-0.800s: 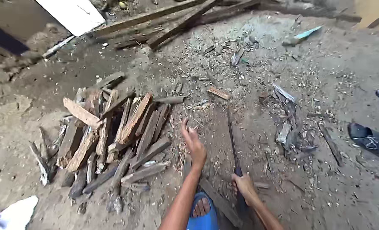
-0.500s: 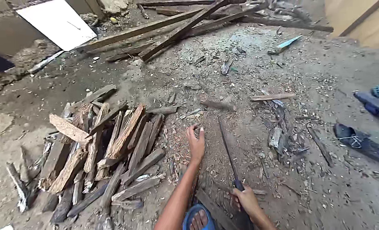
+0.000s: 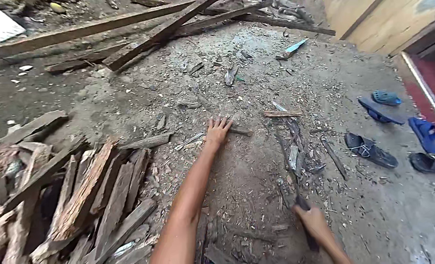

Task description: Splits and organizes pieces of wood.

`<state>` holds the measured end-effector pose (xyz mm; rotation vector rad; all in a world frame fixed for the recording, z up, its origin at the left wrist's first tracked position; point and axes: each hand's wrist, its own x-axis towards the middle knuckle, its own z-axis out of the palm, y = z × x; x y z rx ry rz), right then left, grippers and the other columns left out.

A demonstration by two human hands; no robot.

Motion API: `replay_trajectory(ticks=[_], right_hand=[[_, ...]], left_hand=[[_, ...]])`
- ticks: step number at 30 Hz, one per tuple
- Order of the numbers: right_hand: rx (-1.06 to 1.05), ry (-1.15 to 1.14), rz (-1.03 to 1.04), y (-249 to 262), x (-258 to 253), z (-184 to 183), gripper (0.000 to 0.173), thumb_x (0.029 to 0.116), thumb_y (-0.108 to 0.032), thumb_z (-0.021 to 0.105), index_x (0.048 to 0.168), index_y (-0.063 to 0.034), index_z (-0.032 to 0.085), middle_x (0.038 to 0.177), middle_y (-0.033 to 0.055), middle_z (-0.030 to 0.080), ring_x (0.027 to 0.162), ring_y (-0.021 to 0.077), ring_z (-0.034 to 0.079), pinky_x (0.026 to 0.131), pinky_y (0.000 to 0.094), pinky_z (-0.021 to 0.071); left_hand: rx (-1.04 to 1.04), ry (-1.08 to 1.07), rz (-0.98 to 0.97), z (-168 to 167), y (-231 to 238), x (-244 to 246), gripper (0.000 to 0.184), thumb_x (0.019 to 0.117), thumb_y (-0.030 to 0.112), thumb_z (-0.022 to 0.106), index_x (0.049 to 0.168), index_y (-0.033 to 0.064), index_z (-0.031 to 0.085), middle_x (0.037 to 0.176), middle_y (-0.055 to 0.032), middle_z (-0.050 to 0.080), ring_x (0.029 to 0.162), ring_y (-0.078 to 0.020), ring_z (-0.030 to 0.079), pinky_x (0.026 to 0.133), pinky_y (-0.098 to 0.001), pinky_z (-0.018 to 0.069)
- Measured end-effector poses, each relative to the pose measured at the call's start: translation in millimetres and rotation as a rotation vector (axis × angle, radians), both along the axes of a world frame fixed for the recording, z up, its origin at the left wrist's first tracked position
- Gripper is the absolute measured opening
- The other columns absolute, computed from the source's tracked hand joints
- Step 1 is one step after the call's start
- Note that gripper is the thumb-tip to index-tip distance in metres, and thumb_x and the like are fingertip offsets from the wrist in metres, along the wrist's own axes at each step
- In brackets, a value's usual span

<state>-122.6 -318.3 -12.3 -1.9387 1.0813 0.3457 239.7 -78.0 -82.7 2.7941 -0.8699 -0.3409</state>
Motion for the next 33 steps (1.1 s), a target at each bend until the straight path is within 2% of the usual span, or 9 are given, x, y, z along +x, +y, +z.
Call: replay_trajectory(ticks=[3,6,8,10,13,17,21,29,33], right_hand=[[-0.227,0.039,0.077,-74.6,85.9,33.8,0.047,0.0976,-0.041,0.067,0.113,0.0034,0.065,0.081,0.0175,0.066,0.068,0.0304,0.065,0.067,0.055,0.056],[-0.389,0.237,0.146,-134.0,165.3,39.0,0.051,0.099,-0.04,0.063,0.119,0.0072,0.062,0.104,0.027,0.067,0.092,0.0394,0.068,0.085,0.062,0.0529],[-0.459,0.362,0.214,-143.0,192.6,31.2,0.046,0.0956,-0.035,0.066,0.114,0.0074,0.065,0.11,0.0275,0.067,0.101,0.04,0.068,0.089,0.0619,0.0524],[-0.443,0.397,0.284,-112.4,186.7,30.1,0.045,0.092,-0.03,0.07,0.114,0.0096,0.064,0.113,0.0304,0.067,0.106,0.0438,0.067,0.091,0.0649,0.0515],[-0.281,0.322,0.365,-44.2,129.3,33.2,0.042,0.092,-0.028,0.071,0.116,0.0062,0.062,0.097,0.0256,0.068,0.086,0.0394,0.069,0.079,0.0616,0.0549],[0.039,0.347,0.55,59.4,55.2,42.8,0.041,0.0922,-0.026,0.07,0.123,-0.0005,0.062,0.092,0.0191,0.068,0.08,0.0338,0.068,0.075,0.0567,0.0562],[0.301,0.32,0.711,112.0,13.6,37.0,0.037,0.0873,-0.029,0.071,0.114,-0.0046,0.066,0.085,0.013,0.068,0.068,0.0263,0.068,0.069,0.0492,0.0579],[0.107,-0.022,0.363,96.0,60.2,33.1,0.035,0.0917,-0.023,0.066,0.119,-0.002,0.061,0.078,0.012,0.063,0.061,0.0251,0.064,0.06,0.0482,0.0565],[0.107,0.07,0.291,156.9,78.3,9.8,0.036,0.0935,-0.023,0.069,0.118,0.0026,0.062,0.086,0.0178,0.067,0.071,0.0303,0.068,0.069,0.0527,0.0582]], left_hand=[[0.087,-0.047,-0.006,-3.9,-3.4,9.2,0.07,0.0872,0.036,0.081,0.147,0.0145,0.053,0.148,-0.0172,0.053,0.142,-0.0407,0.043,0.118,-0.0692,0.0224],[0.145,-0.109,-0.032,-2.0,-1.2,-0.3,0.046,0.0888,0.025,0.074,0.126,0.0002,0.065,0.139,-0.0224,0.057,0.131,-0.0412,0.053,0.111,-0.0604,0.0381],[0.046,-0.055,0.082,8.4,12.9,-17.3,0.046,0.0939,0.03,0.068,0.126,-0.0028,0.062,0.139,-0.0253,0.055,0.127,-0.0418,0.056,0.104,-0.0574,0.0463],[-0.145,0.169,0.282,29.0,42.8,-42.3,0.052,0.1019,0.041,0.059,0.134,-0.0007,0.056,0.136,-0.0241,0.058,0.12,-0.0413,0.062,0.097,-0.0605,0.0515],[-0.503,0.397,0.568,45.5,107.8,-98.8,0.058,0.0998,0.052,0.059,0.135,0.0062,0.058,0.112,-0.0215,0.069,0.102,-0.037,0.068,0.091,-0.0622,0.0528],[-0.738,0.386,0.842,61.6,166.7,-175.4,0.06,0.0971,0.051,0.059,0.133,0.0032,0.058,0.099,-0.0146,0.069,0.083,-0.0249,0.068,0.079,-0.0503,0.0567],[-0.881,0.272,0.979,70.0,185.9,-221.9,0.049,0.097,0.042,0.063,0.125,0.0016,0.061,0.094,-0.0099,0.069,0.079,-0.0169,0.067,0.076,-0.0409,0.0573],[-0.941,0.189,1.145,70.8,225.4,-273.0,0.042,0.0974,0.04,0.063,0.115,0.002,0.063,0.08,-0.006,0.065,0.064,-0.0147,0.062,0.061,-0.0361,0.0554],[-0.662,0.094,1.152,90.7,247.2,-263.5,0.055,0.0954,0.048,0.064,0.123,0.0003,0.064,0.098,-0.0168,0.069,0.087,-0.0279,0.068,0.082,-0.0545,0.0545]])
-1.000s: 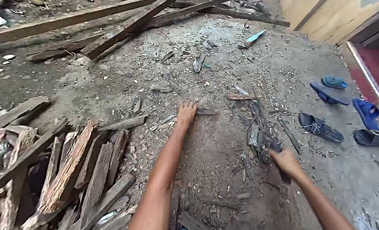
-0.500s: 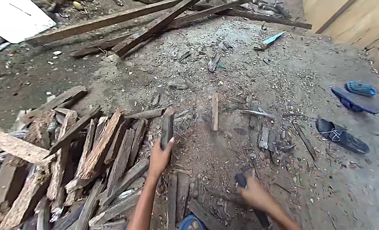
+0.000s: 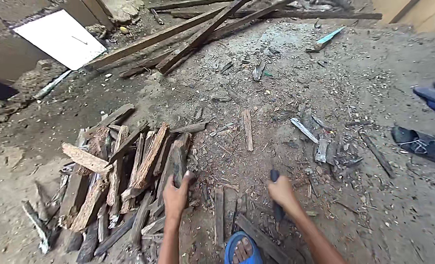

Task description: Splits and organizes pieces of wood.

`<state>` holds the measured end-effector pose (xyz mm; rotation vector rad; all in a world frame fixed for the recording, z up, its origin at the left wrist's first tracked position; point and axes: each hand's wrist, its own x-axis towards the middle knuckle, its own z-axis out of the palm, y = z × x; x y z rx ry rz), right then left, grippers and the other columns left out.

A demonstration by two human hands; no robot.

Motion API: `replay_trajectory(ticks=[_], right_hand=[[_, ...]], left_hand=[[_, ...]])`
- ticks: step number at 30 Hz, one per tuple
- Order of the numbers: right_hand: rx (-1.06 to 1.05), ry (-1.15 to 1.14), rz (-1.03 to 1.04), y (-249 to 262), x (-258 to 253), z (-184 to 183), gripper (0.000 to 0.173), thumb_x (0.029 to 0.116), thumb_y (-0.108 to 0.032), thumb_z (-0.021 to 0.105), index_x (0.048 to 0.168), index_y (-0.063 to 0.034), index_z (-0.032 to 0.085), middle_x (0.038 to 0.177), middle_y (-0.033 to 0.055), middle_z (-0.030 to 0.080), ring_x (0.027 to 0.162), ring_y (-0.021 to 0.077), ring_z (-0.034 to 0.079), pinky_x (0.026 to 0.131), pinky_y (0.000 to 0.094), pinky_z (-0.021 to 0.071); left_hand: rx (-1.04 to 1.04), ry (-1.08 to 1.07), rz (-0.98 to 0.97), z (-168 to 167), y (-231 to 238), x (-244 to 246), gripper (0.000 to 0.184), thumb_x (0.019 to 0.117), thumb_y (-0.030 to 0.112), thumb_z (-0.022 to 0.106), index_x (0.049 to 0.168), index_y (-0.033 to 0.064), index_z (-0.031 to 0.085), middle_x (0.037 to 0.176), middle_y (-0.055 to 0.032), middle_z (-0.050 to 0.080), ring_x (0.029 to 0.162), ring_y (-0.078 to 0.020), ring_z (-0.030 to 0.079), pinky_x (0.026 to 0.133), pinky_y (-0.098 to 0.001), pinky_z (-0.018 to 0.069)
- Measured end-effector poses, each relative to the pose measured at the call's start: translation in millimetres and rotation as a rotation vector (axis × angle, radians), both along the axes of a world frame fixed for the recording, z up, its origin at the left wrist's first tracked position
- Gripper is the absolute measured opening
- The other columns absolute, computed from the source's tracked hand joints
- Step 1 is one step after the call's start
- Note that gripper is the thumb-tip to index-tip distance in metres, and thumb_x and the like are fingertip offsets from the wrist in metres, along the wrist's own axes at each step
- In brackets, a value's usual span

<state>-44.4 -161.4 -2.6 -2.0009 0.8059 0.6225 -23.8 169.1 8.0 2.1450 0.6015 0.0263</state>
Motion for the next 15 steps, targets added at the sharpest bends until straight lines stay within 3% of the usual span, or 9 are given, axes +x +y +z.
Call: replay_trajectory(ticks=[2,5,7,8,9,10,12,13,15], right_hand=[[0.087,0.116,0.154,42.3,-11.5,-2.3,0.037,0.0934,-0.026,0.069,0.117,0.002,0.062,0.09,0.0174,0.068,0.073,0.0295,0.07,0.072,0.0514,0.0594],[0.314,0.19,0.376,65.1,-33.4,-2.9,0.034,0.0945,-0.027,0.068,0.118,-0.0029,0.061,0.082,0.0095,0.064,0.063,0.0199,0.064,0.064,0.0407,0.0575],[0.446,0.179,0.363,63.6,-47.2,1.5,0.03,0.0945,-0.023,0.068,0.117,-0.0036,0.061,0.075,0.005,0.062,0.057,0.0153,0.061,0.058,0.0349,0.0562],[0.471,0.158,0.314,58.6,-52.6,4.8,0.029,0.0941,-0.021,0.068,0.116,-0.0035,0.061,0.072,0.0044,0.061,0.055,0.0151,0.06,0.056,0.0344,0.0556],[0.46,0.126,0.252,50.5,-56.4,8.1,0.028,0.0934,-0.019,0.067,0.115,-0.0029,0.061,0.07,0.0044,0.06,0.054,0.0155,0.06,0.054,0.0345,0.0553],[0.421,0.095,0.196,39.7,-59.1,11.0,0.027,0.0933,-0.018,0.066,0.116,-0.0023,0.061,0.069,0.0048,0.06,0.053,0.0161,0.06,0.054,0.0353,0.0554],[0.333,0.037,0.096,12.4,-59.0,12.7,0.028,0.096,-0.016,0.065,0.119,-0.0001,0.059,0.069,0.0058,0.06,0.053,0.017,0.06,0.053,0.0364,0.0565],[0.29,0.013,0.042,-2.5,-59.9,12.0,0.028,0.0963,-0.016,0.064,0.119,0.0007,0.059,0.069,0.0059,0.06,0.052,0.017,0.06,0.053,0.0365,0.0566],[0.229,-0.001,-0.065,-32.8,-62.4,10.7,0.024,0.097,-0.014,0.062,0.114,0.0008,0.058,0.067,0.0058,0.059,0.051,0.0169,0.06,0.051,0.0361,0.0563]], left_hand=[[0.15,-0.002,-0.04,22.0,18.3,18.4,0.058,0.0962,0.048,0.064,0.125,-0.002,0.064,0.106,-0.0235,0.069,0.099,-0.037,0.067,0.091,-0.0616,0.0511],[0.328,-0.117,-0.093,43.5,45.3,48.7,0.061,0.0948,0.043,0.07,0.134,-0.0025,0.06,0.12,-0.0294,0.065,0.113,-0.0446,0.063,0.099,-0.0656,0.0457],[0.427,-0.239,-0.114,45.0,60.0,53.5,0.076,0.0947,0.042,0.072,0.151,0.0,0.043,0.143,-0.0311,0.05,0.132,-0.0459,0.051,0.109,-0.0633,0.0411],[0.453,-0.294,-0.139,44.9,60.8,46.9,0.081,0.0952,0.042,0.07,0.156,-0.0002,0.036,0.153,-0.031,0.039,0.141,-0.0453,0.042,0.114,-0.061,0.0374],[0.46,-0.325,-0.162,43.5,54.6,32.4,0.08,0.0964,0.041,0.068,0.155,-0.0021,0.036,0.155,-0.031,0.037,0.143,-0.0443,0.04,0.116,-0.059,0.0372],[0.441,-0.315,-0.174,38.1,41.5,8.8,0.071,0.0972,0.039,0.067,0.148,-0.0045,0.044,0.147,-0.0306,0.047,0.136,-0.0423,0.048,0.112,-0.0568,0.042],[0.331,-0.148,-0.222,18.5,3.4,-48.3,0.053,0.0977,0.036,0.066,0.129,-0.0067,0.059,0.115,-0.0225,0.067,0.105,-0.0321,0.067,0.093,-0.0493,0.0559],[0.249,0.013,-0.257,6.5,-17.1,-76.1,0.052,0.098,0.036,0.065,0.128,-0.0057,0.059,0.105,-0.0187,0.069,0.094,-0.0294,0.069,0.085,-0.0487,0.0583],[0.134,0.355,-0.28,-22.7,-50.4,-120.0,0.065,0.0966,0.048,0.065,0.137,-0.0012,0.054,0.106,-0.0179,0.071,0.091,-0.0317,0.072,0.082,-0.0534,0.0594]])
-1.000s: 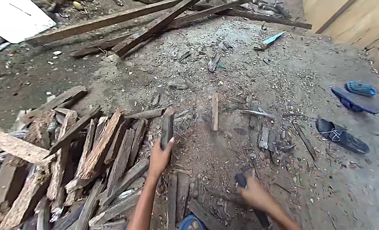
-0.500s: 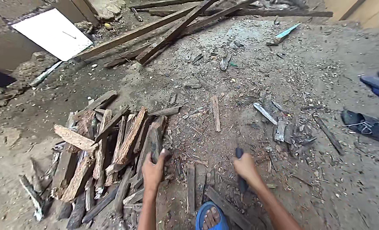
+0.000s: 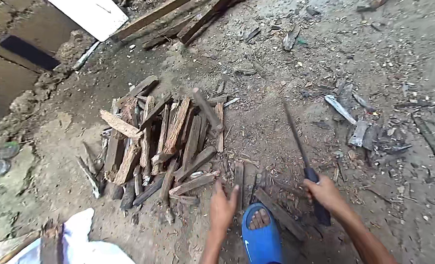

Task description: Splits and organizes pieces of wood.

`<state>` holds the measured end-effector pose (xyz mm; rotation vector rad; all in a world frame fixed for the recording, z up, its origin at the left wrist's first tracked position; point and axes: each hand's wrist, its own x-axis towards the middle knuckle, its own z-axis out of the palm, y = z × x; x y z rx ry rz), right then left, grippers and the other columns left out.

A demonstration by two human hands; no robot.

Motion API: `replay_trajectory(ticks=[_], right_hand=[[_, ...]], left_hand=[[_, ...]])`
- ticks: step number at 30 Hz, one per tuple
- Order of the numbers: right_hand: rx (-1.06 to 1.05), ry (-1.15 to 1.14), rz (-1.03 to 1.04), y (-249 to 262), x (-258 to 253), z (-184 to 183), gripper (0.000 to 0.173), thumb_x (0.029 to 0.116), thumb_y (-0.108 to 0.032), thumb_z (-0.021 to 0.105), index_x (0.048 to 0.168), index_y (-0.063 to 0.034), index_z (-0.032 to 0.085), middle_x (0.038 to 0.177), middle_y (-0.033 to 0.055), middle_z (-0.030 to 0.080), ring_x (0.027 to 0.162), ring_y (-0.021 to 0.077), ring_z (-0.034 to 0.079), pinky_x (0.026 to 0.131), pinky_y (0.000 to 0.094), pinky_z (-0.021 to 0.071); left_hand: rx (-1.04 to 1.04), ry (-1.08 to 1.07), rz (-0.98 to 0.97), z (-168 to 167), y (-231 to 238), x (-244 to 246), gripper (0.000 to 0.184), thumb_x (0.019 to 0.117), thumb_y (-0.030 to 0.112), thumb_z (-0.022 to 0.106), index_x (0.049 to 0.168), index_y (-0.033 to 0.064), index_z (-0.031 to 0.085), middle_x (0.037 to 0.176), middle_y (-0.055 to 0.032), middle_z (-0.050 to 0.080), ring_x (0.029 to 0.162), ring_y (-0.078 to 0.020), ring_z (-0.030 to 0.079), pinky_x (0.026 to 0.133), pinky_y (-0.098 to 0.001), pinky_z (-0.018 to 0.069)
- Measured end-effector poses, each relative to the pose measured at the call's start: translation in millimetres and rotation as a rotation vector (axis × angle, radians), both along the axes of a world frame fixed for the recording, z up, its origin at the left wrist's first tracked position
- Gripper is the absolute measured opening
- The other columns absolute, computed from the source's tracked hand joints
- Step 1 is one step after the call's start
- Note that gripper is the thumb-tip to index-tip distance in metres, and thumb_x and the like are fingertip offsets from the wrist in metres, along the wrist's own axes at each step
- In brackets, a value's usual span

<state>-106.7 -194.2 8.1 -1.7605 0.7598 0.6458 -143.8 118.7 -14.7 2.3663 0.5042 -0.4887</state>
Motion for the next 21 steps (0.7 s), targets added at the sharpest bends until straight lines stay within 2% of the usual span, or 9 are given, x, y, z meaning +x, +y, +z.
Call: replay_trajectory(ticks=[2,4,8,11,12,14,16,18,21], right_hand=[[-0.038,0.032,-0.092,-25.6,-5.0,-0.6,0.018,0.0988,-0.013,0.061,0.109,0.0007,0.058,0.067,0.0052,0.059,0.051,0.0158,0.059,0.051,0.0347,0.0563],[-0.053,0.049,-0.161,-45.2,-13.0,-2.4,0.012,0.0989,-0.011,0.06,0.102,-0.0006,0.058,0.065,0.0039,0.058,0.049,0.0141,0.058,0.049,0.0325,0.0552],[-0.005,0.029,-0.284,-54.3,-17.4,-4.6,0.008,0.0995,-0.008,0.058,0.1,-0.0011,0.056,0.063,0.0037,0.057,0.047,0.0134,0.056,0.046,0.0308,0.0544],[0.027,0.027,-0.286,-49.3,-20.9,-3.3,0.008,0.1,-0.009,0.058,0.099,-0.0013,0.057,0.063,0.0032,0.057,0.047,0.0128,0.056,0.047,0.0301,0.0539],[0.045,0.032,-0.273,-47.7,-21.6,-2.4,0.008,0.1003,-0.009,0.058,0.099,-0.0015,0.057,0.063,0.0031,0.057,0.047,0.0126,0.056,0.046,0.0298,0.0538],[0.075,0.041,-0.246,-43.1,-20.4,0.9,0.01,0.1007,-0.009,0.058,0.105,-0.0005,0.056,0.065,0.0041,0.057,0.047,0.0133,0.056,0.047,0.0304,0.0545],[0.095,0.054,-0.22,-35.8,-20.0,4.8,0.012,0.0999,-0.008,0.059,0.107,0.0001,0.055,0.066,0.0044,0.057,0.047,0.0137,0.057,0.047,0.0306,0.0545],[0.109,0.061,-0.187,-28.3,-19.6,7.3,0.012,0.0996,-0.008,0.06,0.107,0.0001,0.055,0.065,0.0041,0.057,0.047,0.0134,0.057,0.046,0.0299,0.0547],[0.094,0.074,-0.138,-23.0,-21.0,8.4,0.014,0.0986,-0.01,0.062,0.107,-0.0005,0.057,0.066,0.0042,0.059,0.049,0.0141,0.059,0.049,0.0306,0.056]], left_hand=[[0.08,0.255,-0.01,-22.8,-19.5,-20.3,0.082,0.0922,0.062,0.064,0.148,0.0053,0.046,0.126,-0.0198,0.067,0.103,-0.0368,0.07,0.088,-0.0586,0.0565],[0.169,0.348,-0.07,-30.9,-28.9,-25.3,0.078,0.0948,0.059,0.062,0.151,0.0075,0.045,0.137,-0.0209,0.061,0.109,-0.0385,0.069,0.092,-0.0582,0.0557],[0.058,0.29,-0.082,-13.1,-20.8,-3.8,0.074,0.0977,0.042,0.062,0.157,0.0074,0.034,0.108,-0.0199,0.072,0.096,-0.0358,0.072,0.088,-0.0552,0.0569],[-0.451,0.164,0.065,20.0,-11.4,22.6,0.08,0.1035,0.029,0.06,0.166,0.0213,0.01,0.088,-0.0146,0.07,0.062,-0.0235,0.067,0.061,-0.0429,0.0605],[-0.672,0.14,0.125,29.2,-9.7,32.5,0.068,0.107,0.023,0.051,0.165,0.0245,0.015,0.091,-0.0156,0.069,0.057,-0.0223,0.066,0.055,-0.0405,0.0605],[-1.002,0.115,0.229,36.0,-6.5,53.6,0.048,0.1094,0.025,0.027,0.153,0.0118,0.04,0.087,-0.0143,0.07,0.058,-0.021,0.067,0.057,-0.0378,0.0607],[-1.194,0.056,0.301,28.6,-2.3,71.6,0.054,0.111,0.034,0.013,0.143,0.0024,0.044,0.086,-0.0167,0.074,0.068,-0.025,0.074,0.067,-0.0381,0.0628],[-1.278,-0.113,0.242,12.2,3.1,86.4,0.047,0.1067,0.025,0.022,0.145,0.0019,0.033,0.091,-0.0193,0.075,0.079,-0.0299,0.076,0.076,-0.0418,0.0637],[-1.034,-0.288,0.162,0.7,7.2,101.3,0.068,0.095,0.012,0.05,0.152,-0.0043,0.015,0.089,-0.0101,0.071,0.077,-0.0206,0.073,0.076,-0.0376,0.0629]])
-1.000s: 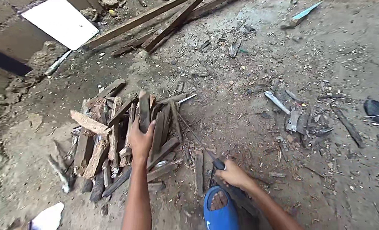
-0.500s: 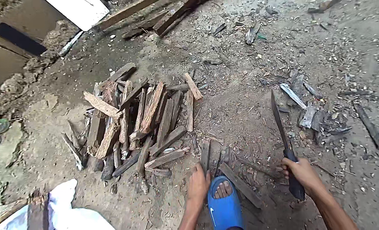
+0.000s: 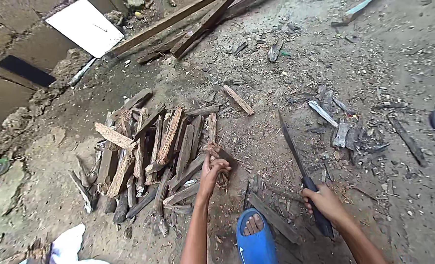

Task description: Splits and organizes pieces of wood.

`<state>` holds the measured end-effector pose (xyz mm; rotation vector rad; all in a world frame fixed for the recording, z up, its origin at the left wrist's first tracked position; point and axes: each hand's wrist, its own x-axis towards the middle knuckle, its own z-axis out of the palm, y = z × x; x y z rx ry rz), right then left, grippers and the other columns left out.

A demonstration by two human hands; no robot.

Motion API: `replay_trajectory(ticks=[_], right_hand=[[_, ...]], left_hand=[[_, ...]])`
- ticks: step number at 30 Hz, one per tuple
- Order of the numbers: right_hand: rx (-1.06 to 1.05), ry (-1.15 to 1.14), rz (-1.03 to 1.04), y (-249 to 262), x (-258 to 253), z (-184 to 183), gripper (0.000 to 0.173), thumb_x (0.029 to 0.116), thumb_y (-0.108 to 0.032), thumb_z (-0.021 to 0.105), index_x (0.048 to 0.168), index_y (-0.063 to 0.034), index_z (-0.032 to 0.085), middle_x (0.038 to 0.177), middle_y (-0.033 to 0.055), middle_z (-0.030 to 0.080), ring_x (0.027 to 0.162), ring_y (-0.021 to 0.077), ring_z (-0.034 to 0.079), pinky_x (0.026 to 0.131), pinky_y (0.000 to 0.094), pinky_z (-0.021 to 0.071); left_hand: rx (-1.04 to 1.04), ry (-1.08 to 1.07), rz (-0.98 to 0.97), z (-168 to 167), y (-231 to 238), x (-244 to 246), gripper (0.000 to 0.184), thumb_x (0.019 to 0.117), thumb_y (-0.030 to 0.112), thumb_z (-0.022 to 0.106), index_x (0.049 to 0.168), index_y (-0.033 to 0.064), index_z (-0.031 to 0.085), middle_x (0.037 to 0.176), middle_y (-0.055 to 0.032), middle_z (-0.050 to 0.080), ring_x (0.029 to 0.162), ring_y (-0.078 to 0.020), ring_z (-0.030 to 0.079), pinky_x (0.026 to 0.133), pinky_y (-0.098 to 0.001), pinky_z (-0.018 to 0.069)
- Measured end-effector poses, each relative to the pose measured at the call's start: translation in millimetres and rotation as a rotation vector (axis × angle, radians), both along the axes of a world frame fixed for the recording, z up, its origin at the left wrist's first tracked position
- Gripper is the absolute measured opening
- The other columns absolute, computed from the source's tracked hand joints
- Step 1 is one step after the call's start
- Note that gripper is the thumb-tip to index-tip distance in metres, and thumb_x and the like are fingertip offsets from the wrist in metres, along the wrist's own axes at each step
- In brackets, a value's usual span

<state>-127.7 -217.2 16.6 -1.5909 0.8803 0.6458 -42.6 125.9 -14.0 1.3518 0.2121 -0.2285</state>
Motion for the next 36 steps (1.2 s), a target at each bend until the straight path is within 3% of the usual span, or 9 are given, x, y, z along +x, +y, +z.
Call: replay_trajectory(ticks=[3,5,7,10,15,23,26,33,36], right_hand=[[-0.008,0.003,0.024,6.3,-2.1,-3.0,0.014,0.0976,-0.01,0.064,0.107,-0.0005,0.058,0.065,0.005,0.06,0.049,0.015,0.06,0.049,0.0314,0.0564],[-0.018,-0.011,0.036,11.8,-4.0,-3.1,0.013,0.0966,-0.01,0.064,0.104,-0.0012,0.058,0.064,0.005,0.06,0.048,0.0153,0.06,0.048,0.0316,0.0563],[-0.022,-0.05,0.049,17.7,-7.8,3.7,0.012,0.0948,-0.01,0.064,0.102,-0.0017,0.059,0.062,0.0051,0.06,0.047,0.016,0.061,0.048,0.0323,0.0568],[0.04,-0.193,0.079,25.5,-5.1,32.1,0.017,0.0875,-0.017,0.063,0.1,-0.005,0.06,0.06,0.003,0.06,0.046,0.0158,0.06,0.046,0.0324,0.0561],[0.093,-0.475,0.154,41.8,4.1,76.1,0.02,0.0832,-0.02,0.064,0.1,-0.0102,0.061,0.062,-0.003,0.063,0.048,0.0124,0.062,0.047,0.0305,0.057],[-0.166,-0.259,0.169,49.6,-5.7,19.5,0.027,0.0789,-0.023,0.066,0.101,-0.0073,0.063,0.064,0.0024,0.06,0.049,0.0155,0.059,0.05,0.037,0.054],[-0.133,-0.241,0.167,41.5,1.4,36.5,0.029,0.0801,-0.024,0.065,0.104,-0.008,0.063,0.064,0.0025,0.061,0.05,0.0169,0.061,0.05,0.0379,0.0552],[0.156,-1.189,0.051,42.2,48.6,158.2,0.01,0.0896,-0.018,0.065,0.098,-0.0198,0.062,0.069,-0.0072,0.059,0.051,0.0048,0.055,0.046,0.0237,0.051],[0.023,-1.166,0.025,54.0,50.2,127.3,0.008,0.0893,-0.019,0.065,0.096,-0.0177,0.061,0.069,-0.0063,0.06,0.052,0.0062,0.056,0.047,0.0259,0.0518]], left_hand=[[0.428,0.044,0.196,-12.2,-1.2,10.9,0.072,0.0883,0.022,0.077,0.144,-0.0052,0.04,0.067,-0.0001,0.057,0.056,-0.01,0.056,0.059,-0.0293,0.0507],[0.607,0.056,0.288,-21.6,-3.9,15.9,0.071,0.0838,0.033,0.082,0.137,-0.0026,0.053,0.092,-0.0085,0.065,0.081,-0.0162,0.063,0.079,-0.0373,0.054],[0.514,-0.012,0.302,-24.9,-11.4,18.8,0.064,0.0864,0.024,0.081,0.137,-0.0052,0.053,0.118,-0.0182,0.067,0.105,-0.0205,0.068,0.094,-0.0374,0.0569],[0.407,-0.242,0.233,-18.7,-39.7,26.9,0.052,0.0854,0.007,0.078,0.129,-0.011,0.057,0.118,-0.0205,0.069,0.107,-0.0212,0.07,0.098,-0.0373,0.0584],[0.486,-0.45,0.032,-19.1,-105.5,53.8,0.048,0.088,0.015,0.078,0.125,-0.0109,0.062,0.117,-0.0212,0.07,0.109,-0.0232,0.07,0.101,-0.0391,0.0564],[0.569,-0.505,-0.174,-42.0,-161.2,97.0,0.047,0.0916,0.015,0.072,0.13,-0.0098,0.061,0.122,-0.0229,0.069,0.116,-0.0303,0.068,0.108,-0.0453,0.0506],[0.586,-0.498,-0.171,-41.1,-163.0,98.6,0.048,0.0919,0.016,0.072,0.131,-0.0098,0.061,0.122,-0.0227,0.07,0.116,-0.0306,0.068,0.108,-0.0456,0.0502],[0.569,-0.519,-0.14,-42.6,-159.3,101.6,0.049,0.0914,0.018,0.074,0.129,-0.0106,0.061,0.121,-0.0231,0.07,0.115,-0.0294,0.069,0.107,-0.0447,0.0516],[0.587,-0.518,-0.144,-41.4,-161.6,101.0,0.047,0.0912,0.018,0.075,0.128,-0.0089,0.063,0.12,-0.0219,0.07,0.114,-0.0284,0.069,0.107,-0.0441,0.0518]])
